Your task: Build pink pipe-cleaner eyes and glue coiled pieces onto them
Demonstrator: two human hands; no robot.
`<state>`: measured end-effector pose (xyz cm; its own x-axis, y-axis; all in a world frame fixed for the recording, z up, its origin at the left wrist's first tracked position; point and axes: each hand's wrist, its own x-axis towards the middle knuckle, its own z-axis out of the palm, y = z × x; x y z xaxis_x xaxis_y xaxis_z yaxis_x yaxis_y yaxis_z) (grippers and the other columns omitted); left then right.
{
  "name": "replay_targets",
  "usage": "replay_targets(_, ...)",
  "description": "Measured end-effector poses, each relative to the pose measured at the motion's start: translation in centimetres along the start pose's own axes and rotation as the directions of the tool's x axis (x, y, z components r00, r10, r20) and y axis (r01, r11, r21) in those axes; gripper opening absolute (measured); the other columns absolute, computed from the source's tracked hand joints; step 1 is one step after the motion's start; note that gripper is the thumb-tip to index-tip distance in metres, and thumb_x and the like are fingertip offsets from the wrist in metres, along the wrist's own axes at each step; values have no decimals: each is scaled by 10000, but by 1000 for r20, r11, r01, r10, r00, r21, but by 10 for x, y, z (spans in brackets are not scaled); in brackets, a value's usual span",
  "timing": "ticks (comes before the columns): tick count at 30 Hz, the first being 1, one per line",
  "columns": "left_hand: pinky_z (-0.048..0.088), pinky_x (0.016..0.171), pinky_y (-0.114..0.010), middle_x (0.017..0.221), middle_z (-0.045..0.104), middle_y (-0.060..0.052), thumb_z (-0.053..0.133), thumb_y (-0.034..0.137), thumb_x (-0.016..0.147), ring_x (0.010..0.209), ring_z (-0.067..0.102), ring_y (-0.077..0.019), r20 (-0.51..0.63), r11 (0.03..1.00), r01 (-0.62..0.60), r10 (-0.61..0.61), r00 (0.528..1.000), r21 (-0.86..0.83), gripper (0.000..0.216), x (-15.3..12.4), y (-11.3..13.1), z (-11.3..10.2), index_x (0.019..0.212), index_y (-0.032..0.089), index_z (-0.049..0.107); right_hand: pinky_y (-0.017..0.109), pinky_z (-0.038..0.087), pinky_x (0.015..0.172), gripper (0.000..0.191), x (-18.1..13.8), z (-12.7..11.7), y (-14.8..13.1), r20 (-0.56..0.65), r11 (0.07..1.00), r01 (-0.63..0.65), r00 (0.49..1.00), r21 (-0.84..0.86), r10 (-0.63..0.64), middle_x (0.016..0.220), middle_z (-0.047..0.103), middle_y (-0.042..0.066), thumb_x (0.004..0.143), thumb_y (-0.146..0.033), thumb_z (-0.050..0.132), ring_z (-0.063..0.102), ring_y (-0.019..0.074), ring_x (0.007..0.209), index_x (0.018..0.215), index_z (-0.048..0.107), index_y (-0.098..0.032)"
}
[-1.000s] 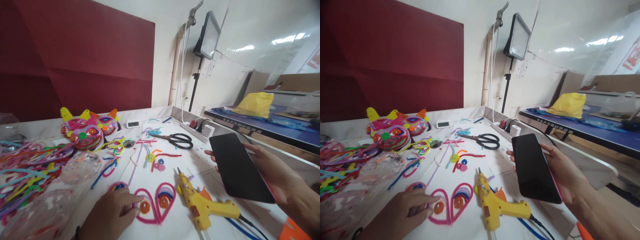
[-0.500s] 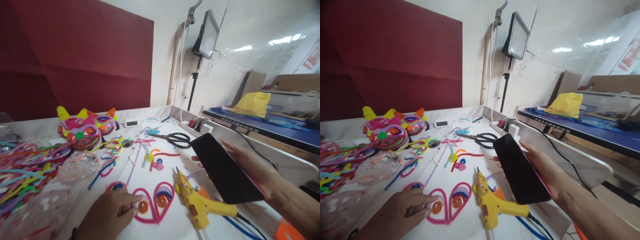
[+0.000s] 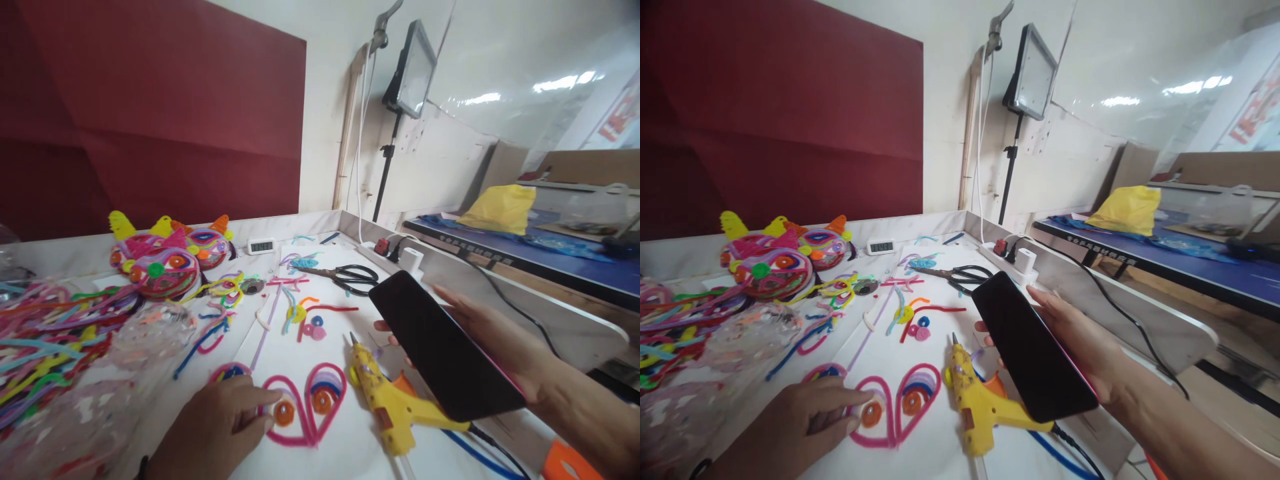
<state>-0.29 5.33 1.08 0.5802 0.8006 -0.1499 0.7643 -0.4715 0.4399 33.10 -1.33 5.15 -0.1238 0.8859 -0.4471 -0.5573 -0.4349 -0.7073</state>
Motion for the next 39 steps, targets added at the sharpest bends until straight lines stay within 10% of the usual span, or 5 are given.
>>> replay_targets(26, 318, 543, -221, 617, 498, 65, 484, 243, 751, 571, 483, -119, -17, 994, 69, -71, 997, -86, 403, -3, 3, -1, 1135, 291, 595, 455, 548, 751, 604, -10, 7, -3, -100, 995, -101, 990, 2, 100, 1005, 702, 198, 909, -468, 394, 697, 303, 777, 1331, 478, -43)
replay_targets(39, 340, 549, -225, 646, 521, 47, 461, 243, 773, 581, 504, -130, -23, 995, 98, -99, 995, -23, 407, 0, 2, 1, 1155, 288, 595, 408, 532, 807, 549, -12, 1, -1, 54, 1000, -20, 998, -4, 20, 1263, 579, 186, 926, -439, 380, 689, 276, 843, 1303, 520, -66)
